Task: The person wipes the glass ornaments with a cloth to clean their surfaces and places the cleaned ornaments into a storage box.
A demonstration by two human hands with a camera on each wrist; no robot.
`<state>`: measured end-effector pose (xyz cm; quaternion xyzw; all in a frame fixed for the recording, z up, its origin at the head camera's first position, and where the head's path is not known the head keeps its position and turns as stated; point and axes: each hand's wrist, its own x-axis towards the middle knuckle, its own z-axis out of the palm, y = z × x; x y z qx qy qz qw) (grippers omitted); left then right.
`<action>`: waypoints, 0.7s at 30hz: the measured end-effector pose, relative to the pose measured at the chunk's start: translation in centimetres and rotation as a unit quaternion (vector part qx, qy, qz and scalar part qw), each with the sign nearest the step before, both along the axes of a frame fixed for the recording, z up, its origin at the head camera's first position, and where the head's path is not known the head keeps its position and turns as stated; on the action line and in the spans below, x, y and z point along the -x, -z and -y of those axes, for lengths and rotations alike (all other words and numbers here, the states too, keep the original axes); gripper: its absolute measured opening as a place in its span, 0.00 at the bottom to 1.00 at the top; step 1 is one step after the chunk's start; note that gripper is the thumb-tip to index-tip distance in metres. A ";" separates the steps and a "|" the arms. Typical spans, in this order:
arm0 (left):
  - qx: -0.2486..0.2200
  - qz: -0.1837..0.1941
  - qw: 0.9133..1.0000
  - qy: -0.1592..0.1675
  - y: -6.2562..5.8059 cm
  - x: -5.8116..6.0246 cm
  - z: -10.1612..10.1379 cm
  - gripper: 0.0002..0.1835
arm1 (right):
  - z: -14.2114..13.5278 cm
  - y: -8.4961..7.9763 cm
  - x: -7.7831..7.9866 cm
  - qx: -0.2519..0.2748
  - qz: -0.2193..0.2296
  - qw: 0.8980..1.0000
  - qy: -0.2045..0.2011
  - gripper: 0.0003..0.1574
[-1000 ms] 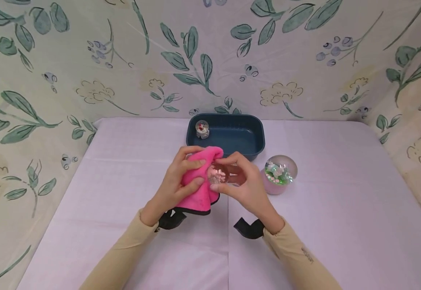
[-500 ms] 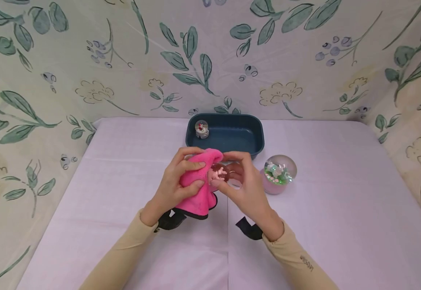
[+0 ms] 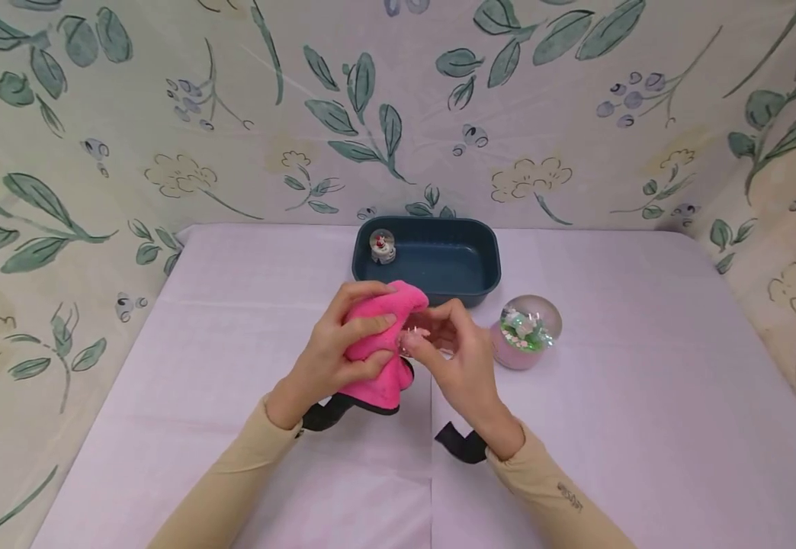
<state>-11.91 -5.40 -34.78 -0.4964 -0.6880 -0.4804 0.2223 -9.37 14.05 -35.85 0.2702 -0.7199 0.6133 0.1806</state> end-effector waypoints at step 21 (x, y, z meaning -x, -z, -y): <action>-0.038 0.009 0.999 0.017 -0.1 0.4 0.1 0.21 | -1.1 0.5 1.2 -0.161 -0.238 0.957 0.025 0.36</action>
